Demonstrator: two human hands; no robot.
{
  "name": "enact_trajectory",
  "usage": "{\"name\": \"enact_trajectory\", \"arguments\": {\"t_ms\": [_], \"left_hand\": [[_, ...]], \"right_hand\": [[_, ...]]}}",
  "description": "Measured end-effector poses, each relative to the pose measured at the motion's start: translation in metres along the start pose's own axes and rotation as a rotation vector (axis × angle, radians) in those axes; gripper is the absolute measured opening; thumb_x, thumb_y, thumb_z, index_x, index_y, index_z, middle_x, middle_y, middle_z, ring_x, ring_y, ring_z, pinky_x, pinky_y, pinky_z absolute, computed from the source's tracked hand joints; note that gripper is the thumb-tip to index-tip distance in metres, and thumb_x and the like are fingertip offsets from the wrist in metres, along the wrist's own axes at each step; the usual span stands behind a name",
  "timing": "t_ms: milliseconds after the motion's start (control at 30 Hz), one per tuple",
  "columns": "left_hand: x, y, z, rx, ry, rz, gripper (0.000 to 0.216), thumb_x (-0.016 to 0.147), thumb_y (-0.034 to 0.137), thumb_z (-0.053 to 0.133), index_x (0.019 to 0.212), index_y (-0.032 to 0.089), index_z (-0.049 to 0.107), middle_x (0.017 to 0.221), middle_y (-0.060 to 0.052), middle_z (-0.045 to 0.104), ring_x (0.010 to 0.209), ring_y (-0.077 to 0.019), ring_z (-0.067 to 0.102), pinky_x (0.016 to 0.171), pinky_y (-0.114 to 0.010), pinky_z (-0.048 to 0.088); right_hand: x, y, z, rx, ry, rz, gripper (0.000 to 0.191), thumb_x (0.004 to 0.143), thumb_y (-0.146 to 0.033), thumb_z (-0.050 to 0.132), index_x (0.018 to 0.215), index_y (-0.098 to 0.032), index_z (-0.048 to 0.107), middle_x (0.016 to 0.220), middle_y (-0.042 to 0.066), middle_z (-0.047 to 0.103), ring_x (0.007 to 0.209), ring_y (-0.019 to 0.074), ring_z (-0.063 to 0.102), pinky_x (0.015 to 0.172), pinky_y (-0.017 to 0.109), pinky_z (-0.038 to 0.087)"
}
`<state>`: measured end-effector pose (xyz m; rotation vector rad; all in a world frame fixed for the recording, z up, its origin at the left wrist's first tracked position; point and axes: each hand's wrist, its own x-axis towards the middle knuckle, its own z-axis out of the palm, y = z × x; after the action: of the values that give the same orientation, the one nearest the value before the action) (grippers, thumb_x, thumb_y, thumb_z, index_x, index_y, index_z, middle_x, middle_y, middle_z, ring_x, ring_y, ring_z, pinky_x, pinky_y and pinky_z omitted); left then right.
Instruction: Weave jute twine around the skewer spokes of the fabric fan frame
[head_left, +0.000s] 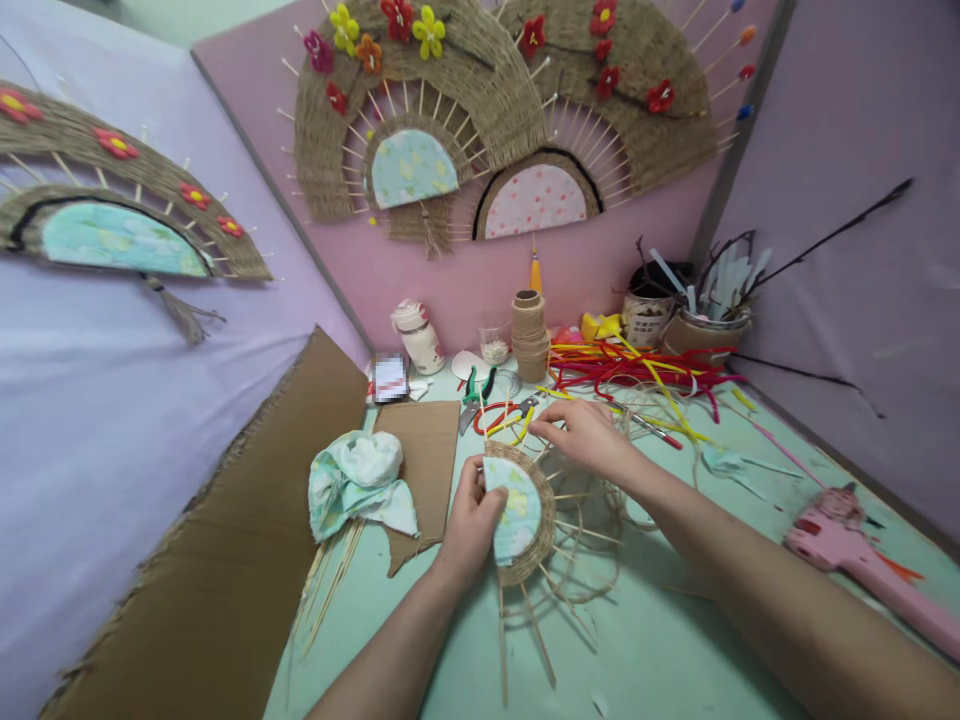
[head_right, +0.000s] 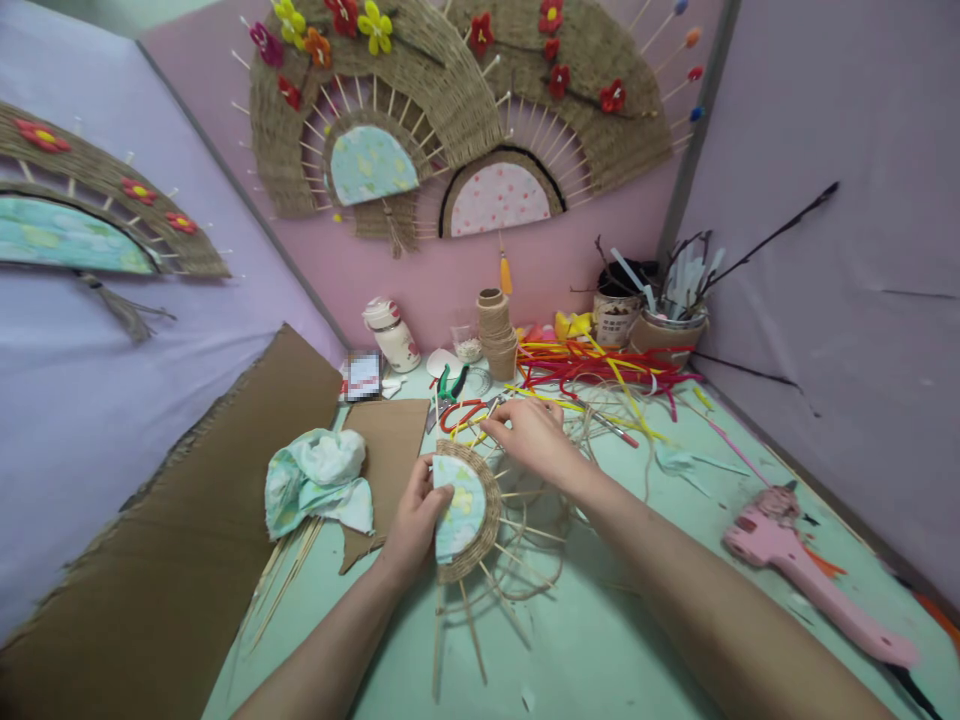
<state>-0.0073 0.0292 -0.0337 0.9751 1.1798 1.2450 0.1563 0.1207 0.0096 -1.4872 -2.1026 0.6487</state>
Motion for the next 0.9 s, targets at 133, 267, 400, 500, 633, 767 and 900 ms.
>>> {"name": "enact_trajectory", "arguments": {"t_ms": [133, 267, 400, 500, 633, 767, 900], "left_hand": [[0.0, 0.001, 0.001, -0.004, -0.018, 0.003, 0.029, 0.076, 0.021, 0.055, 0.103, 0.02, 0.047, 0.088, 0.001, 0.062, 0.066, -0.0106, 0.055, 0.059, -0.021, 0.045], [-0.001, 0.001, 0.002, -0.007, -0.036, 0.015, 0.03, 0.076, 0.022, 0.056, 0.105, 0.021, 0.047, 0.089, 0.0, 0.062, 0.068, -0.0108, 0.056, 0.061, -0.022, 0.045], [-0.002, 0.0, 0.001, -0.014, -0.058, 0.026, 0.028, 0.077, 0.021, 0.056, 0.103, 0.021, 0.048, 0.089, 0.001, 0.062, 0.069, -0.0102, 0.055, 0.062, -0.021, 0.045], [-0.001, -0.001, 0.001, -0.016, -0.072, 0.041, 0.027, 0.078, 0.021, 0.056, 0.104, 0.021, 0.048, 0.09, 0.0, 0.061, 0.07, -0.0103, 0.054, 0.064, -0.021, 0.045], [-0.001, -0.001, 0.0, -0.007, -0.076, 0.047, 0.028, 0.078, 0.023, 0.057, 0.105, 0.021, 0.048, 0.095, -0.001, 0.061, 0.076, -0.0117, 0.056, 0.067, -0.022, 0.046], [-0.001, -0.001, 0.0, -0.007, -0.077, 0.04, 0.029, 0.077, 0.025, 0.059, 0.104, 0.02, 0.049, 0.095, -0.002, 0.061, 0.077, -0.0127, 0.056, 0.068, -0.023, 0.046], [-0.002, -0.001, 0.0, -0.014, -0.083, 0.031, 0.03, 0.077, 0.025, 0.059, 0.105, 0.021, 0.049, 0.096, -0.002, 0.061, 0.077, -0.0125, 0.056, 0.068, -0.023, 0.047]], "right_hand": [[-0.001, -0.001, 0.002, 0.038, 0.009, 0.018, 0.024, 0.082, -0.035, 0.056, 0.073, -0.023, 0.074, 0.087, 0.002, 0.074, 0.088, 0.022, 0.064, 0.082, 0.034, 0.035], [-0.001, -0.002, 0.001, 0.103, 0.005, 0.044, 0.024, 0.08, -0.035, 0.056, 0.071, -0.02, 0.073, 0.082, 0.003, 0.074, 0.082, 0.021, 0.064, 0.075, 0.031, 0.039], [0.002, 0.001, 0.001, 0.204, -0.041, 0.068, 0.026, 0.078, -0.036, 0.056, 0.07, -0.018, 0.072, 0.076, 0.004, 0.072, 0.077, 0.02, 0.064, 0.069, 0.027, 0.042], [0.005, 0.007, 0.003, 0.258, -0.081, 0.088, 0.028, 0.076, -0.04, 0.057, 0.07, -0.017, 0.072, 0.072, 0.003, 0.071, 0.073, 0.0197, 0.063, 0.065, 0.026, 0.042], [0.007, 0.015, 0.004, 0.3, -0.12, 0.098, 0.03, 0.074, -0.043, 0.057, 0.07, -0.016, 0.071, 0.068, 0.002, 0.068, 0.068, 0.0181, 0.06, 0.059, 0.026, 0.04], [0.007, 0.014, 0.002, 0.374, -0.132, 0.061, 0.028, 0.072, -0.041, 0.059, 0.067, -0.015, 0.069, 0.065, 0.002, 0.065, 0.063, 0.0154, 0.056, 0.057, 0.025, 0.038], [0.005, 0.01, -0.002, 0.444, -0.153, 0.106, 0.027, 0.07, -0.041, 0.06, 0.063, -0.015, 0.065, 0.055, -0.001, 0.055, 0.053, 0.0115, 0.045, 0.05, 0.024, 0.032]]}}
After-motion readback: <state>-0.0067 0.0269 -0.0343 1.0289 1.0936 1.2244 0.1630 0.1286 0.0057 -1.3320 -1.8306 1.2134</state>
